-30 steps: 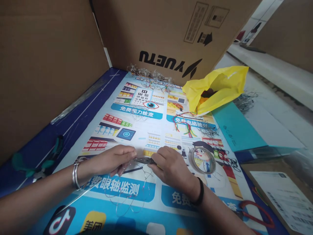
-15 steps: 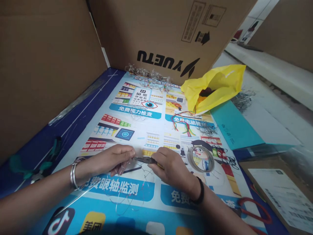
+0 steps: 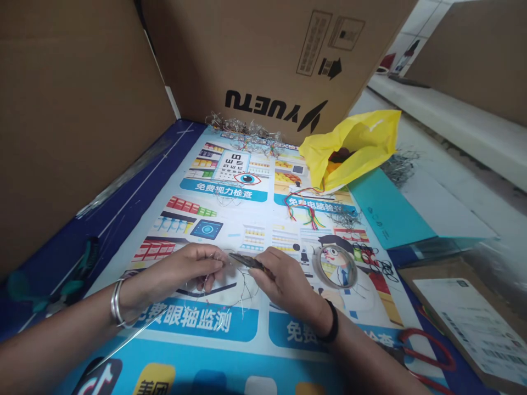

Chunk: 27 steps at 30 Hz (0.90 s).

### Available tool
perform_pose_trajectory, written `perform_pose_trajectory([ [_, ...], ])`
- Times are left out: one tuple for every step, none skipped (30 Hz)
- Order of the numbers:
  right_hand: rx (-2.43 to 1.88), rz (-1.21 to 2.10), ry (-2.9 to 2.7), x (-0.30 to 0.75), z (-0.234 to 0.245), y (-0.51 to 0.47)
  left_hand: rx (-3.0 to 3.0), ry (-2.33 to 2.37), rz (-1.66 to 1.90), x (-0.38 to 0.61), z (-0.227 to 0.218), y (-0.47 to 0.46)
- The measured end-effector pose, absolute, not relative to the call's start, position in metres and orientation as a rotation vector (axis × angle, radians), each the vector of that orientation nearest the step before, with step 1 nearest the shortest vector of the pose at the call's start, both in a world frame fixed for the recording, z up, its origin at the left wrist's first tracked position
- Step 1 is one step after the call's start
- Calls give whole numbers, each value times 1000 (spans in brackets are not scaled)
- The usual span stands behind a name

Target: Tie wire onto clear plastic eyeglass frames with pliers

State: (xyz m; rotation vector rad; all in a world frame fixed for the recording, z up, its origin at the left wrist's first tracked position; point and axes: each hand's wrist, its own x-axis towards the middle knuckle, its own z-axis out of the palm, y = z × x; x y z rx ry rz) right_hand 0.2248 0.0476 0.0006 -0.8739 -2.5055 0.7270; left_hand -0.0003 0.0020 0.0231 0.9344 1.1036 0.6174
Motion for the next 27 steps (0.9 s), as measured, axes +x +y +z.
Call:
perform_pose_trajectory([
  [-879,736,-2507,225,1,48,934,1106,618,0,23,2],
  [-882,741,-2509,225,1,48,934,1113,619,0,23,2],
  [-884,743,-2510,225,1,48,933,1121,622,1,23,2],
  [-888,742,-2513,225,1,47,933,1130,624,1,24,2],
  [-893,737,-2515,224,1,47,935,1137,626,1,25,2],
  [-899,728,-2518,224,1,47,939,1142,628,2,26,2],
  [-907,717,-2525,224,0,47,942,1150,631,2,27,2],
  [-917,700,-2531,224,0,47,943,1158,634,2,28,2],
  [-926,681,-2540,224,0,47,942,1167,638,3,29,2],
  [-934,661,-2550,225,-1,48,939,1178,642,4,30,2],
  [-942,642,-2559,225,-1,48,934,1186,649,4,31,1],
  [-952,619,-2565,226,0,48,929,1196,658,4,31,1],
  [-967,593,-2566,227,1,48,926,1207,667,5,31,1],
  [-986,565,-2562,228,2,49,926,1220,677,5,31,1],
  [-1006,533,-2551,229,3,49,927,1232,686,5,30,1],
  [-1021,495,-2534,229,5,48,927,1243,694,5,30,1],
  [-1029,453,-2516,230,7,48,927,1251,703,6,30,1],
  [-1030,408,-2498,230,8,47,924,1258,709,6,29,1],
  [-1027,365,-2487,230,9,46,921,1265,711,6,30,0],
  [-1021,325,-2483,230,10,45,917,1274,709,6,30,0],
  [-1017,298,-2491,230,11,44,913,1282,706,7,30,0],
  [-1019,286,-2509,230,12,43,910,1289,700,7,30,0],
  [-1024,286,-2529,230,12,43,911,1292,694,7,30,0],
  [-1030,292,-2548,229,12,42,913,1289,689,7,31,1],
  [-1038,299,-2563,229,12,42,920,1284,686,6,31,1],
  [-1043,300,-2574,229,13,42,928,1277,684,6,31,1],
  [-1047,296,-2584,230,13,43,934,1272,684,6,31,1],
])
